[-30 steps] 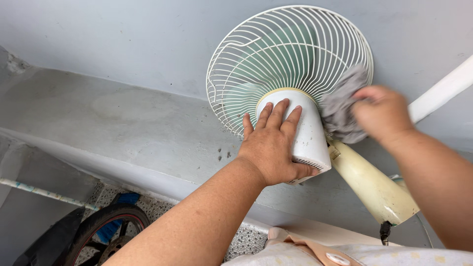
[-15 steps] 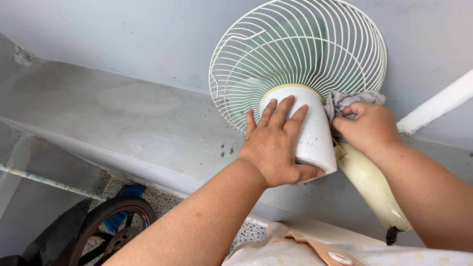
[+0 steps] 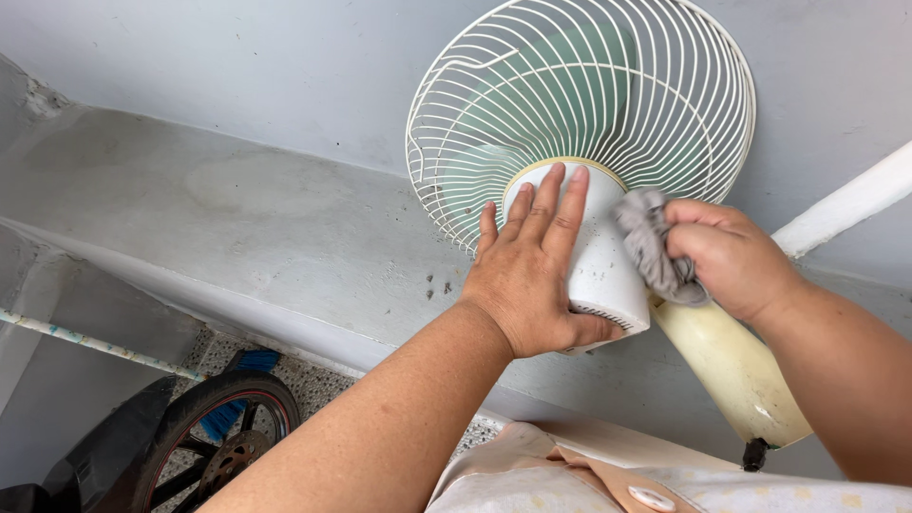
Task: The person wipes the blades and the front and rear wire cages of a standing electric fan using a grey cloth. They rotate the fan head to access different areas and wipe the motor housing and control panel.
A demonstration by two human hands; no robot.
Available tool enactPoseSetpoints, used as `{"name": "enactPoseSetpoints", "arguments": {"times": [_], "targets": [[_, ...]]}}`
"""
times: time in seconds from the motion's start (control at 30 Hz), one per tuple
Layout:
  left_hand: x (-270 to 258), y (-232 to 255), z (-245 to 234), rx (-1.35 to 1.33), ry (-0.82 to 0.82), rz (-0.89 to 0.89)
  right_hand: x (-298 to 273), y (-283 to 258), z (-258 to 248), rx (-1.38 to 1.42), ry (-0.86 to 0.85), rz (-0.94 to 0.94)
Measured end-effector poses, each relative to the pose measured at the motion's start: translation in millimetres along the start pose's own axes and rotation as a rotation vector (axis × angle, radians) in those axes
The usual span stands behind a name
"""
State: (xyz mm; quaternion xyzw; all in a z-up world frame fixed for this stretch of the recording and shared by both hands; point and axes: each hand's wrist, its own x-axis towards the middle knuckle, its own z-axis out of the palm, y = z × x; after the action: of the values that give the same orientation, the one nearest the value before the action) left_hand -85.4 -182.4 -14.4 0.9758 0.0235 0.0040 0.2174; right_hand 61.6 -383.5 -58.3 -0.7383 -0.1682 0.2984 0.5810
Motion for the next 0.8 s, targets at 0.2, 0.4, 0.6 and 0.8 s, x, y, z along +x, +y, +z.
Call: {"name": "enactPoseSetpoints", "arguments": {"times": [0.2, 0.4, 0.6, 0.8], "targets": [[-1, -7, 8, -0.001, 0.066, 0.034, -24, -28, 32, -0.784, -0.085, -0.753], [0, -7, 10, 0.007, 0.071, 0.042, 27, -54, 58, -0.784, 0.084, -0.796], [-1, -12, 10, -0.019, 0.119, 0.077, -3, -58, 67, -0.801, 0.016, -0.740], [4, -9, 3, 0.017, -0.014, 0.087, -25, -31, 66, -0.644, 0.320, -0.435]]}}
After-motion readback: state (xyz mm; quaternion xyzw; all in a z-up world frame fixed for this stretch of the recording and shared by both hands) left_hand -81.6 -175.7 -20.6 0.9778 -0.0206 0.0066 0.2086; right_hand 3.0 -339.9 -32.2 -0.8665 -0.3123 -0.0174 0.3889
